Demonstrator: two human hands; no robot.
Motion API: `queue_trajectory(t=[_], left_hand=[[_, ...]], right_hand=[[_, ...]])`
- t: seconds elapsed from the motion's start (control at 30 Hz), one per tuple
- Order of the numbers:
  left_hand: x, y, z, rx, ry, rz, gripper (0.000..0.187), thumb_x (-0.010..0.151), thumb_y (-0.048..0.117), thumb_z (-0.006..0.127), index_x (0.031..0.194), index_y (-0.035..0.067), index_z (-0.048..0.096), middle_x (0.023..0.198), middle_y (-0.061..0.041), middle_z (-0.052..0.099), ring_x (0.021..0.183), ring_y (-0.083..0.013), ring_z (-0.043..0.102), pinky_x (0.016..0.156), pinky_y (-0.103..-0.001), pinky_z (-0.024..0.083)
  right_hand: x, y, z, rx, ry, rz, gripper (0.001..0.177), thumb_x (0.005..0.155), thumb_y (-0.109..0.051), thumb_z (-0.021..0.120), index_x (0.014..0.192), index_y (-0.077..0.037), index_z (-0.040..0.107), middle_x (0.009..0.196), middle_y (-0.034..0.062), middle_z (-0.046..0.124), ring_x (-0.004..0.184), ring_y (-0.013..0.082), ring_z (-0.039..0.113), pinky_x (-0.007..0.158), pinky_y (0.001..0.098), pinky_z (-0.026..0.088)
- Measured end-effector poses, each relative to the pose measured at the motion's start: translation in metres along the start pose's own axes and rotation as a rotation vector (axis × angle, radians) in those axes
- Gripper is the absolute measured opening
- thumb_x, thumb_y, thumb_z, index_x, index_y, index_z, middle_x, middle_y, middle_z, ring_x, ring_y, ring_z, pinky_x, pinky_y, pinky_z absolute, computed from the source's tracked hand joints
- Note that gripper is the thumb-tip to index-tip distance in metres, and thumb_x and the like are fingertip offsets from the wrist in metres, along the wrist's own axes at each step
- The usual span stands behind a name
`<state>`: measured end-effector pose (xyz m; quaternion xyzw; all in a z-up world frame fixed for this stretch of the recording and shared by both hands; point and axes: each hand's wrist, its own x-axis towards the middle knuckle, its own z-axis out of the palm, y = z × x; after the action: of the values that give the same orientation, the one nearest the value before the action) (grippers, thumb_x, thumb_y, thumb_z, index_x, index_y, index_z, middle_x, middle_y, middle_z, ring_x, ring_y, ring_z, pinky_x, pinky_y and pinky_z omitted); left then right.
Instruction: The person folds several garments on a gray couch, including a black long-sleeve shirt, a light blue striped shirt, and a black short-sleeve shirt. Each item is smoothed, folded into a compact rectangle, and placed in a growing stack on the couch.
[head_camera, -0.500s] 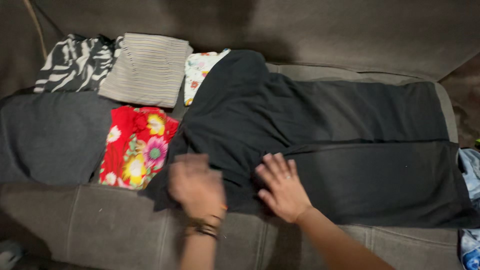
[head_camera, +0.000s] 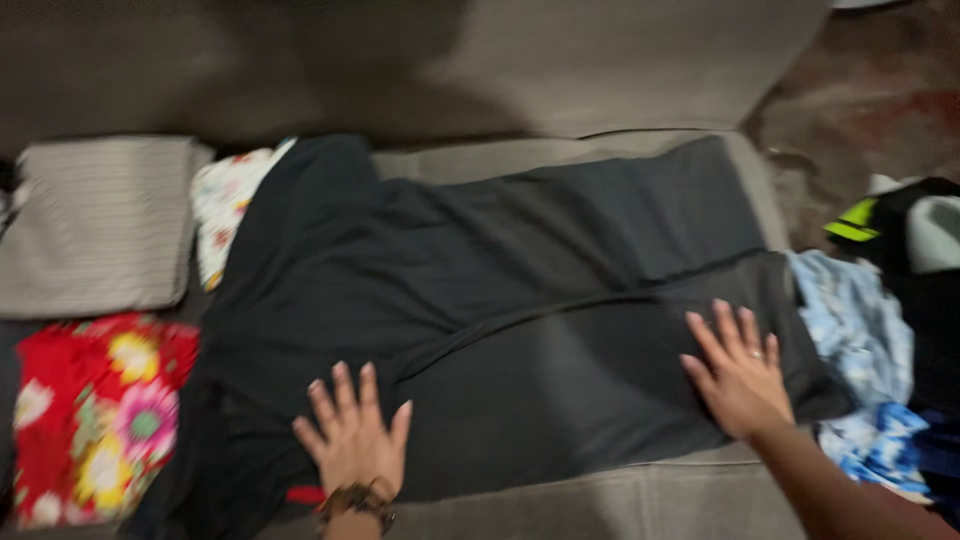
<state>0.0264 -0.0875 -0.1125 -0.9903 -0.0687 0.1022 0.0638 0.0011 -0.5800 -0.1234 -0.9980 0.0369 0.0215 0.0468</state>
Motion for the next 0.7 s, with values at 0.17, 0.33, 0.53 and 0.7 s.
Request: queue_trajectory(t=[0.17,0.33,0.53,0.7], left_hand=[[-0.005,0.069,-0.021,0.21,0.039,0.065,0.077,0.092,0.054,0.045,0.161,0.024,0.03,0.172,-0.006,0.017,0.155,-0.0358,0.013,0.113,-0.068,0.015],[0.025,0.201,-0.043,-0.115,0.011,0.648,0.07,0.097,0.053,0.046,0.156,0.017,0.032,0.165,-0.008,0.021,0.15,-0.0386,0.017,0.115,-0.066,0.017],[0.103,0.208,-0.049,0.01,-0.003,0.359,0.077,0.093,0.062,0.044,0.158,0.023,0.03,0.168,-0.009,0.02,0.152,-0.038,0.015,0.115,-0.066,0.018],[0.19,0.098,-0.063,0.146,0.323,0.282,0.075,0.091,0.06,0.039,0.159,0.027,0.039,0.165,-0.004,0.036,0.151,-0.0347,0.032,0.111,-0.078,0.02]], right_hand=[[0.01,0.02,-0.01,-0.033,-0.005,0.4,0.073,0.096,-0.054,0.046,0.159,-0.021,0.032,0.169,0.0141,0.016,0.151,0.0464,0.014,0.11,0.0741,0.014],[0.058,-0.075,-0.016,-0.009,-0.282,0.002,0.071,0.09,-0.054,0.055,0.153,-0.027,0.036,0.166,0.0029,0.024,0.157,0.0331,0.016,0.12,0.0646,0.015],[0.091,-0.062,-0.022,0.05,-0.097,-0.143,0.066,0.095,-0.05,0.052,0.155,-0.029,0.036,0.166,0.0045,0.025,0.153,0.035,0.016,0.117,0.0639,0.013],[0.134,-0.033,-0.018,0.006,0.033,0.173,0.068,0.096,-0.054,0.048,0.158,-0.032,0.029,0.168,0.0064,0.02,0.153,0.0376,0.013,0.116,0.0674,0.013]])
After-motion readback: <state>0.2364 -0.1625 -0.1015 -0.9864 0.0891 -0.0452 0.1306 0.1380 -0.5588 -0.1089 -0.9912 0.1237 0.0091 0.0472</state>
